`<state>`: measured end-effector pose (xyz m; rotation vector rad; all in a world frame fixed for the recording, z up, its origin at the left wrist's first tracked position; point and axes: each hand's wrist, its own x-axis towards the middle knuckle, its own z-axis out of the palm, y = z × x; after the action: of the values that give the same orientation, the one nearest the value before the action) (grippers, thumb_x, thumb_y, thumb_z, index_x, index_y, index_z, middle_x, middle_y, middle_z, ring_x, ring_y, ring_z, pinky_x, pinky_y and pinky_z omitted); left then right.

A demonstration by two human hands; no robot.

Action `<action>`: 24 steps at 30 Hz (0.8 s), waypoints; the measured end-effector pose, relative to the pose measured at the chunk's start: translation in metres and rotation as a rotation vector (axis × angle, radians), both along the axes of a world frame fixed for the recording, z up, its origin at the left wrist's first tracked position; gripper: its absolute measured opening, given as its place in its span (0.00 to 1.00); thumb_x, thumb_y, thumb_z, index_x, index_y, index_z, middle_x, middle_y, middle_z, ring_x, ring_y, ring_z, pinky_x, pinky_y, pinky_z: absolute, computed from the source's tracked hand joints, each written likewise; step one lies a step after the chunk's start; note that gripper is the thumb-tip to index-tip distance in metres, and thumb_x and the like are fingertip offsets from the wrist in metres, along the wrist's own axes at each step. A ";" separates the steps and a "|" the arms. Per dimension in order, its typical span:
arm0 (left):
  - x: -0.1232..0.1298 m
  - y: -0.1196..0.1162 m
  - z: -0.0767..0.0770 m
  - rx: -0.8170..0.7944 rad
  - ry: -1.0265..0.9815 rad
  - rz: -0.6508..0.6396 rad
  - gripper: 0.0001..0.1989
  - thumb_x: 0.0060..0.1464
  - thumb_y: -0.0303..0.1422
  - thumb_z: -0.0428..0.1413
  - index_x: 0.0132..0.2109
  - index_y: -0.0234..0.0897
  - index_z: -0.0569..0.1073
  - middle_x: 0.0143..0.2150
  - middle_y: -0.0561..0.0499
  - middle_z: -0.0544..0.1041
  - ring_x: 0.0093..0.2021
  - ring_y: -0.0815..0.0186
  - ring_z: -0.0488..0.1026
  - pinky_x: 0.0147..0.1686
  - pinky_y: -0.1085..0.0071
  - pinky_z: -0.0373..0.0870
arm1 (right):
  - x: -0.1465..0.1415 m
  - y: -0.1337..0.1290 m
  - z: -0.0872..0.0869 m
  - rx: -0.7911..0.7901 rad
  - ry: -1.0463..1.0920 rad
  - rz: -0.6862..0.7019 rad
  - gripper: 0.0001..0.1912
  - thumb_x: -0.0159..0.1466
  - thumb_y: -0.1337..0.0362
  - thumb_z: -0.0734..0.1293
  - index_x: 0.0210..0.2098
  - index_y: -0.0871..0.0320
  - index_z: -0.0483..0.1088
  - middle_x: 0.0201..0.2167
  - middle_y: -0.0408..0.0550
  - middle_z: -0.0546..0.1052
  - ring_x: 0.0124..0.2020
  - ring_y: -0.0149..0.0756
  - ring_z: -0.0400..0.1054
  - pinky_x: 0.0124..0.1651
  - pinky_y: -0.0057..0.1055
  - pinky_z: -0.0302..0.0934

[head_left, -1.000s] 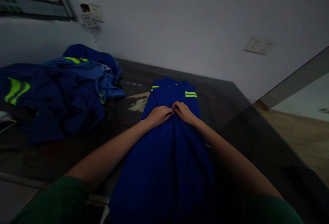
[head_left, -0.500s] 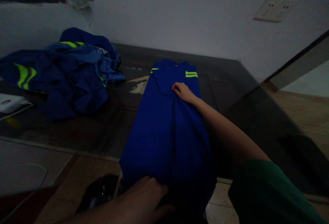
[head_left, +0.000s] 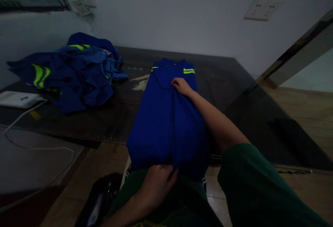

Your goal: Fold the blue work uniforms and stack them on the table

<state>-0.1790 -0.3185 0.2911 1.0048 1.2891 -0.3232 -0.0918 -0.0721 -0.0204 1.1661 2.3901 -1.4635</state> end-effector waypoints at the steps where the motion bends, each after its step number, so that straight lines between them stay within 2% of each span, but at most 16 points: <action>1: -0.001 -0.001 0.003 0.014 -0.060 0.032 0.20 0.65 0.34 0.40 0.34 0.35 0.74 0.31 0.46 0.78 0.30 0.66 0.73 0.34 0.72 0.65 | 0.000 0.000 0.002 0.006 -0.001 -0.023 0.13 0.64 0.72 0.57 0.44 0.60 0.68 0.46 0.55 0.72 0.49 0.43 0.62 0.52 0.41 0.55; 5: -0.009 0.001 0.017 -0.011 -0.240 0.194 0.31 0.66 0.47 0.30 0.29 0.36 0.69 0.27 0.48 0.73 0.28 0.68 0.67 0.34 0.72 0.64 | -0.002 0.002 0.004 0.032 0.028 -0.051 0.11 0.64 0.72 0.57 0.42 0.58 0.68 0.44 0.53 0.72 0.48 0.43 0.61 0.52 0.40 0.56; 7: -0.011 -0.002 0.016 -0.050 -0.290 0.273 0.36 0.62 0.55 0.27 0.28 0.36 0.68 0.27 0.49 0.70 0.28 0.68 0.65 0.34 0.72 0.65 | -0.002 0.002 0.003 0.048 0.030 -0.037 0.11 0.64 0.71 0.57 0.42 0.58 0.68 0.44 0.52 0.72 0.48 0.44 0.61 0.51 0.40 0.56; 10: -0.014 -0.021 0.003 -0.098 -0.357 0.362 0.38 0.56 0.62 0.27 0.28 0.36 0.65 0.26 0.51 0.67 0.29 0.68 0.63 0.35 0.72 0.64 | -0.003 -0.001 0.000 0.054 0.003 -0.007 0.10 0.64 0.71 0.58 0.42 0.57 0.68 0.45 0.52 0.73 0.48 0.45 0.60 0.50 0.41 0.56; 12: -0.017 -0.039 -0.009 -0.148 -0.393 0.425 0.37 0.56 0.63 0.29 0.28 0.36 0.64 0.27 0.50 0.68 0.30 0.67 0.64 0.37 0.70 0.64 | -0.004 -0.002 -0.001 0.050 -0.011 0.001 0.10 0.64 0.71 0.58 0.42 0.57 0.68 0.45 0.51 0.73 0.48 0.46 0.60 0.49 0.41 0.56; 15: -0.022 -0.060 -0.025 -0.269 -0.419 0.549 0.37 0.55 0.64 0.30 0.28 0.36 0.63 0.25 0.50 0.67 0.28 0.66 0.65 0.34 0.70 0.64 | -0.007 0.001 0.001 0.039 -0.033 0.011 0.10 0.64 0.70 0.60 0.43 0.58 0.69 0.44 0.52 0.74 0.48 0.47 0.60 0.49 0.41 0.56; 18: -0.027 -0.063 -0.029 -0.215 -0.413 0.544 0.37 0.56 0.63 0.30 0.29 0.36 0.65 0.26 0.50 0.69 0.29 0.65 0.66 0.35 0.70 0.64 | -0.010 0.007 0.005 0.015 -0.058 0.041 0.10 0.64 0.69 0.61 0.44 0.58 0.69 0.45 0.52 0.74 0.49 0.48 0.60 0.49 0.40 0.55; 21: -0.028 -0.056 -0.020 -0.089 -0.413 0.455 0.35 0.59 0.60 0.30 0.29 0.36 0.66 0.29 0.48 0.71 0.33 0.64 0.68 0.40 0.70 0.64 | -0.011 0.011 0.010 -0.003 -0.078 0.065 0.11 0.64 0.69 0.60 0.45 0.58 0.69 0.44 0.52 0.74 0.49 0.48 0.60 0.49 0.39 0.55; 24: -0.027 -0.054 -0.012 -0.042 -0.412 0.476 0.35 0.60 0.58 0.29 0.29 0.36 0.67 0.30 0.47 0.73 0.33 0.63 0.69 0.42 0.69 0.64 | -0.010 0.008 0.012 0.018 -0.092 0.075 0.10 0.64 0.69 0.59 0.44 0.59 0.68 0.44 0.52 0.74 0.48 0.47 0.60 0.48 0.37 0.55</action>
<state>-0.2065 -0.3727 0.2787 0.6554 1.0934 0.2144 -0.1018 -0.0644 -0.0087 1.1088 2.3636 -1.3382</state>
